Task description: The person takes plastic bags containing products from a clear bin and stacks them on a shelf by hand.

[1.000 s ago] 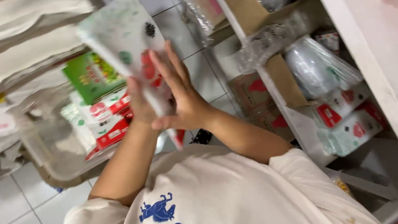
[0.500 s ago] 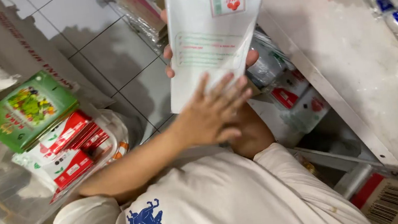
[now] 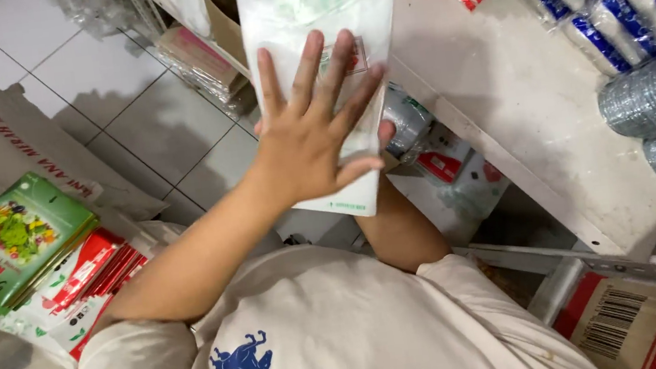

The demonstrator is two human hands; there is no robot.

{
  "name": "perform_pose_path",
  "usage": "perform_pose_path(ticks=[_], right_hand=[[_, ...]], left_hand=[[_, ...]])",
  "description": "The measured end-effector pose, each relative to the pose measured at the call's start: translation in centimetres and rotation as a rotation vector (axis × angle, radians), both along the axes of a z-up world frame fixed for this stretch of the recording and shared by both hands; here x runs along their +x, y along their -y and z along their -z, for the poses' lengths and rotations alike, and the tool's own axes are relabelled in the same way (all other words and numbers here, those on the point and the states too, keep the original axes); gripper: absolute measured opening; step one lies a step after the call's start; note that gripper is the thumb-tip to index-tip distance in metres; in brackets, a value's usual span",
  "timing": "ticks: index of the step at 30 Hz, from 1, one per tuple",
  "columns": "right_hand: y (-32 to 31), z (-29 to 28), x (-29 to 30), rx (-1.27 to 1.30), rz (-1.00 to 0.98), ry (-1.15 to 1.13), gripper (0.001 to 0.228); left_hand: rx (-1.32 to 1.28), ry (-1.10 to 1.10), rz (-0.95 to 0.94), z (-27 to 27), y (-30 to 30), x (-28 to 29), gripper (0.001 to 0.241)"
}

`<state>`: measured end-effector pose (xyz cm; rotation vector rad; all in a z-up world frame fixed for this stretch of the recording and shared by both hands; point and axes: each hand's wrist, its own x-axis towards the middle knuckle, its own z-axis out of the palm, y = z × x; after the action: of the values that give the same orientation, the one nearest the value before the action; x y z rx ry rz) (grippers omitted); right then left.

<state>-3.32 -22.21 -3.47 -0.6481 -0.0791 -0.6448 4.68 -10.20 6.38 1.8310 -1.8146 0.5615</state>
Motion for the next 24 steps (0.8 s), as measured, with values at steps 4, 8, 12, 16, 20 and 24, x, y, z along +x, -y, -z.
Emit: perform_pose_path(ticks=[4, 8, 12, 16, 20, 24], right_hand=[[0.5, 1.0, -1.6, -0.038, 0.032, -0.057, 0.120], [2.5, 0.6, -2.9, -0.192, 0.082, -0.164, 0.120], [3.8, -0.6, -1.4, -0.460, 0.151, -0.282, 0.120], [3.8, -1.5, 1.7, -0.727, 0.281, -0.368, 0.120], [4.3, -2.0, 4.8, -0.642, 0.339, -0.277, 0.118], [6.1, -0.6, 7.4, -0.383, 0.219, -0.195, 0.088]], left_hand=[[0.177, -0.181, -0.062, -0.2, 2.3, 2.8, 0.089], [0.087, -0.565, 0.040, -0.4, 3.6, 5.2, 0.088], [0.148, -0.696, 0.260, -1.5, 4.3, 5.9, 0.087], [0.237, -0.733, 0.226, -3.3, 6.7, 7.8, 0.067], [0.111, -0.697, 0.191, -4.2, 8.4, 12.0, 0.023], [0.017, -0.881, 0.226, -5.0, 11.1, 18.1, 0.013]])
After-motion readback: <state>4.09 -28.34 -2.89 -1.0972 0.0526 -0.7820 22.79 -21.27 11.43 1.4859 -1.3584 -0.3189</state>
